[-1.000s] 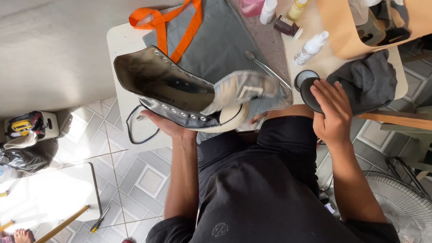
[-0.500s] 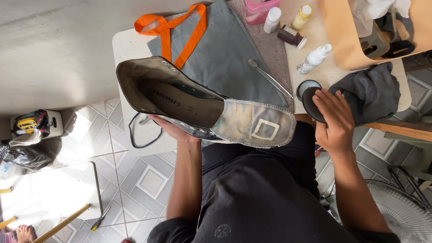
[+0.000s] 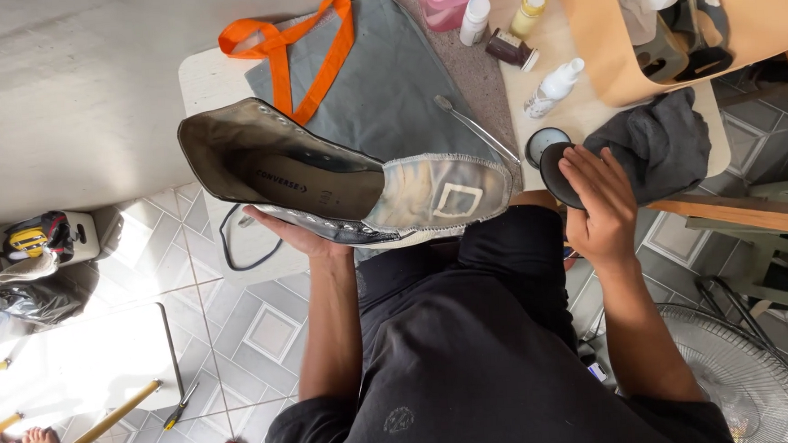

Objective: Polishing and cleaning the rubber parts of a black high-top sneaker using an applicator and a cloth.

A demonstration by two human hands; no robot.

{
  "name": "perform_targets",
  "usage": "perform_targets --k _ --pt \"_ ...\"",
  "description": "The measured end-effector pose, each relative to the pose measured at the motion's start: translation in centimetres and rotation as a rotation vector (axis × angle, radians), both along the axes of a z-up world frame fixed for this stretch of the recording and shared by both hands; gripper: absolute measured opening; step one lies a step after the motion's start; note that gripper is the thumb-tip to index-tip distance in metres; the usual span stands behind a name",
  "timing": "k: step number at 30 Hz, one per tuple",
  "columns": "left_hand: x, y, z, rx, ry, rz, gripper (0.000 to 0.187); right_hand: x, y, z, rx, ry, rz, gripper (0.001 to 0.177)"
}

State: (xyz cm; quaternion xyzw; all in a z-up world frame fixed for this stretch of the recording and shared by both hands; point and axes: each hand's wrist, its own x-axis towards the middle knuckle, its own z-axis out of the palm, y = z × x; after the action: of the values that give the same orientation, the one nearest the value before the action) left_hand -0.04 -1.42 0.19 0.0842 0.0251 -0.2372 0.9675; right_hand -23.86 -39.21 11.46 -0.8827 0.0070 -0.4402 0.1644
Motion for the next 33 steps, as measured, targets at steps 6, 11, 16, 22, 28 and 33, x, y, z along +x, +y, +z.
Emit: perform_targets --k 6,11,16,22,28,33 --pt "-0.6 -0.1 0.0 0.000 -0.014 -0.027 0.088 -0.4 0.1 -0.2 -0.015 0.006 0.001 0.024" --pt "-1.3 -0.6 0.1 -0.004 -0.029 -0.055 0.088 -0.5 0.9 1.2 0.123 -0.006 0.023 0.025" --pt "-2.2 -0.8 0.2 -0.004 -0.049 -0.081 0.089 -0.4 2.1 2.7 0.544 -0.034 0.146 0.026" --pt "-3.1 -1.0 0.3 -0.003 -0.075 -0.117 0.090 1.5 4.1 5.3 0.740 -0.051 0.275 0.028" --pt "-2.5 -4.3 2.4 -0.016 -0.116 -0.133 0.091 4.9 4.3 6.8 0.791 -0.029 0.382 0.031" --pt "-2.8 -10.4 7.7 -0.008 -0.114 -0.138 0.091 9.9 7.2 10.0 0.832 0.043 0.539 0.034"
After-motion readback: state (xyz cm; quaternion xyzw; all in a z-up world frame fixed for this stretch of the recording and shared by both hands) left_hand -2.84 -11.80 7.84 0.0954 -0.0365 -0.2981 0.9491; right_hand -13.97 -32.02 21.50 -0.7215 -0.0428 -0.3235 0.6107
